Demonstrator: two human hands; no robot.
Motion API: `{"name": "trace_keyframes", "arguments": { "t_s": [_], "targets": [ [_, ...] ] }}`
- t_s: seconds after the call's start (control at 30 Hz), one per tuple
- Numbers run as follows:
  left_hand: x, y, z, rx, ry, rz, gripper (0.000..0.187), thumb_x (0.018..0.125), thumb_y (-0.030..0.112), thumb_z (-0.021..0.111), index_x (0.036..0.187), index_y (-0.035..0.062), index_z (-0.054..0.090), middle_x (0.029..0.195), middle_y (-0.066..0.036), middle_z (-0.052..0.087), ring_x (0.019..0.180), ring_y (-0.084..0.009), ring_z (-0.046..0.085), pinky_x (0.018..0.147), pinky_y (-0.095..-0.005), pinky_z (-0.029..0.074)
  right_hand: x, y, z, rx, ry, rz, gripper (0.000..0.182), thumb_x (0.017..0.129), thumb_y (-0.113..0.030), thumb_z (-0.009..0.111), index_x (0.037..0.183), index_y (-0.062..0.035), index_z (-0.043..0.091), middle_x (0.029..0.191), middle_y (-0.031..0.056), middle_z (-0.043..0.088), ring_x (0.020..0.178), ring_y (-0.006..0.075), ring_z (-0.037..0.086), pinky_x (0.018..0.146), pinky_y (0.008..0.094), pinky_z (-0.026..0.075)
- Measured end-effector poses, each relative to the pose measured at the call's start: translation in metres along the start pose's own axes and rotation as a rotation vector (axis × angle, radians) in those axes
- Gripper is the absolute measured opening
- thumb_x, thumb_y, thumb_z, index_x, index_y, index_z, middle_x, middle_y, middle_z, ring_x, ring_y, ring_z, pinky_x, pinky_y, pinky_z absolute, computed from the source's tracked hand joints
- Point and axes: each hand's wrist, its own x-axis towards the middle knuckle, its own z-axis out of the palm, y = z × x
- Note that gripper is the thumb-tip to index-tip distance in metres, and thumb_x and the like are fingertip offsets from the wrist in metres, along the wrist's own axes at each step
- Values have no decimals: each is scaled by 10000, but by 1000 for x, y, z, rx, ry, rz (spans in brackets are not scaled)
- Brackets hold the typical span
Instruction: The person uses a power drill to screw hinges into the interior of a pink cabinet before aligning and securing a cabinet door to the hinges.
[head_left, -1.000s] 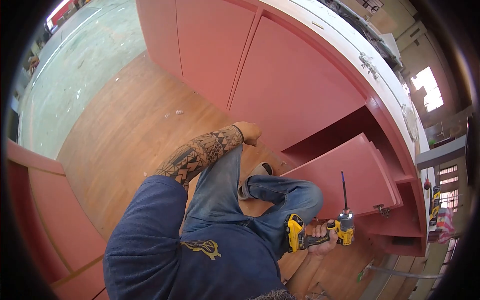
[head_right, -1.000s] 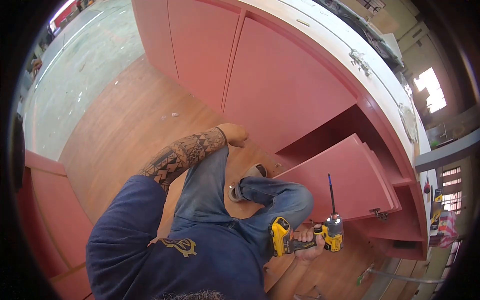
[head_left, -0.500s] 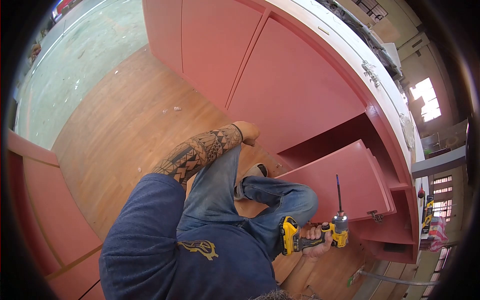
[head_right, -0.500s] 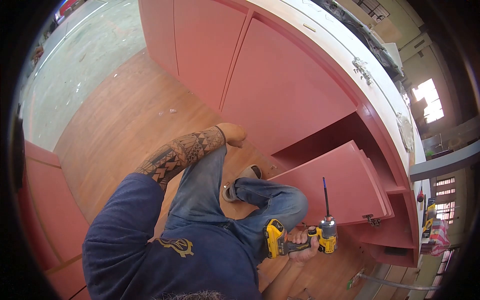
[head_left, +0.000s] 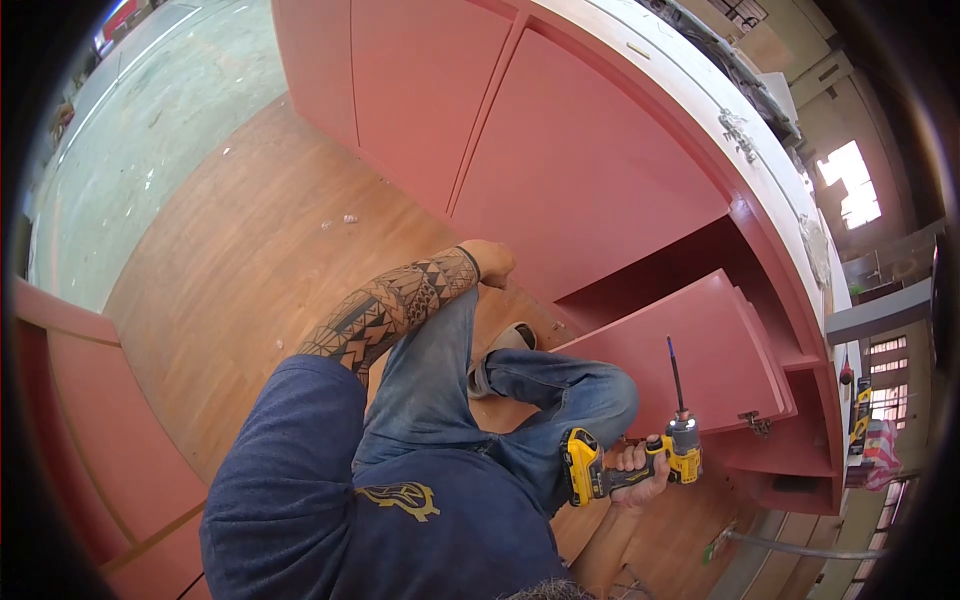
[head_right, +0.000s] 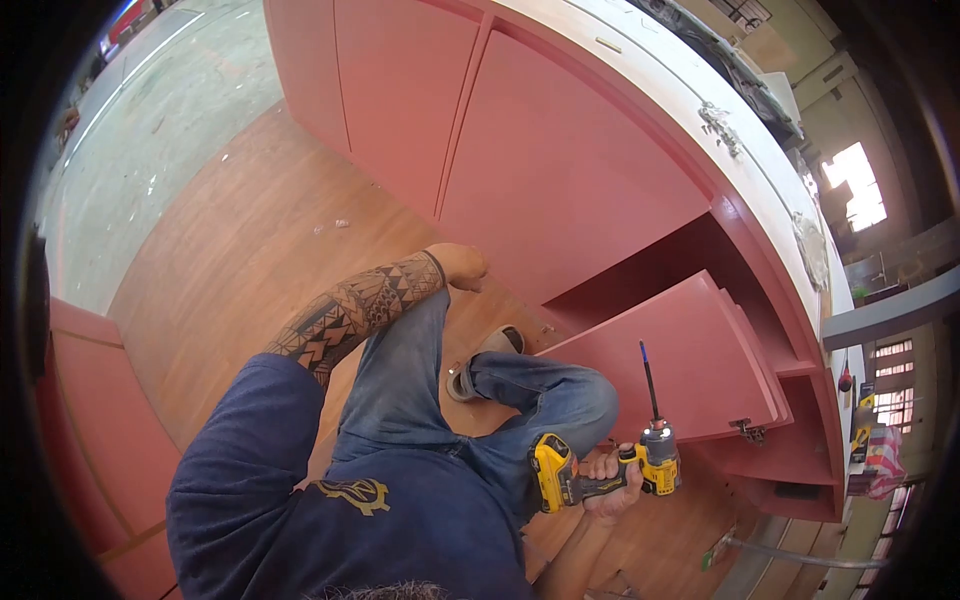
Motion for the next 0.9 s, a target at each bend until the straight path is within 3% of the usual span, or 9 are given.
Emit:
{"name": "trace_keyframes", "arguments": {
  "t_s": [0.07, 0.37, 0.47, 0.53, 0.67, 0.73, 0.77, 0.8, 0.9],
  "targets": [
    [-2, 2, -3, -10, -18, -5, 417, 931, 356, 696, 1167, 19, 759, 1203, -231, 731, 1153, -395, 686, 983, -501, 549, 0, -1, 7, -54, 45, -7, 391, 1019, -378, 628, 1235, -55, 590, 771, 7, 521, 653, 135, 514, 616, 305, 460],
    [-3, 0, 3, 34, 63, 42, 354, 941, 297, 701, 1156, 21, 758, 1180, -220, 745, 1134, -390, 706, 947, -486, 578, -7, -1, 12, -49, 49, -8, 434, 1018, -366, 613, 1290, -32, 560, 785, 23, 527, 714, 148, 547, 657, 298, 498],
    [-10, 17, -15, -53, 254, 236, 326, 969, 312, 681, 1139, 39, 737, 1080, -202, 750, 1037, -404, 709, 905, -493, 572, -10, -3, 19, -92, 70, -3, 443, 1012, -368, 616, 1296, -31, 561, 796, 27, 543, 714, 152, 547, 661, 297, 495],
    [-31, 43, -36, -239, 520, 407, 284, 987, 302, 679, 1121, 59, 740, 1021, -188, 753, 984, -408, 713, 860, -474, 584, -7, -8, 22, -113, 47, -35, 443, 1012, -361, 612, 1304, -32, 559, 816, 33, 565, 735, 155, 558, 687, 299, 499],
    [-84, 102, -80, -249, 541, 671, 301, 972, 261, 702, 1204, 70, 716, 1024, -148, 756, 969, -372, 724, 863, -450, 591, 2, -20, 60, -183, 63, -251, 437, 1004, -296, 621, 1345, -38, 533, 859, 32, 566, 783, 138, 549, 758, 308, 481],
    [-114, 149, -112, -277, 561, 810, 404, 932, 255, 747, 1284, 65, 690, 1138, -166, 716, 1051, -368, 704, 907, -450, 584, 27, -38, 75, -216, -10, -358, 426, 1021, -218, 591, 1389, -16, 516, 954, 43, 549, 822, 131, 520, 770, 307, 459],
    [-126, 174, -126, -305, 581, 884, 458, 914, 267, 774, 1312, 60, 678, 1243, -193, 678, 1132, -383, 676, 929, -460, 576, 43, -49, 96, -144, -143, -449, 480, 1005, -115, 594, 1461, 11, 515, 1324, 98, 619, 946, 156, 588, 847, 322, 505],
    [-135, 198, -138, -293, 570, 901, 458, 914, 267, 774, 1312, 60, 678, 1243, -193, 678, 1132, -383, 676, 929, -460, 576, 59, -55, 106, -215, -122, -500, 487, 1007, -121, 606, 1466, 13, 513, 1351, 97, 613, 1013, 156, 596, 903, 330, 504],
    [-139, 249, -159, -162, 781, 1007, 715, 885, 276, 821, 1499, 58, 525, 1433, -222, 563, 1324, -381, 561, 1105, -522, 469, 88, -77, 184, -442, -41, -673, 506, 1037, -174, 665, 1476, 26, 509, 1455, 117, 575, 1303, 212, 576, 1123, 391, 448]
  ]
}}
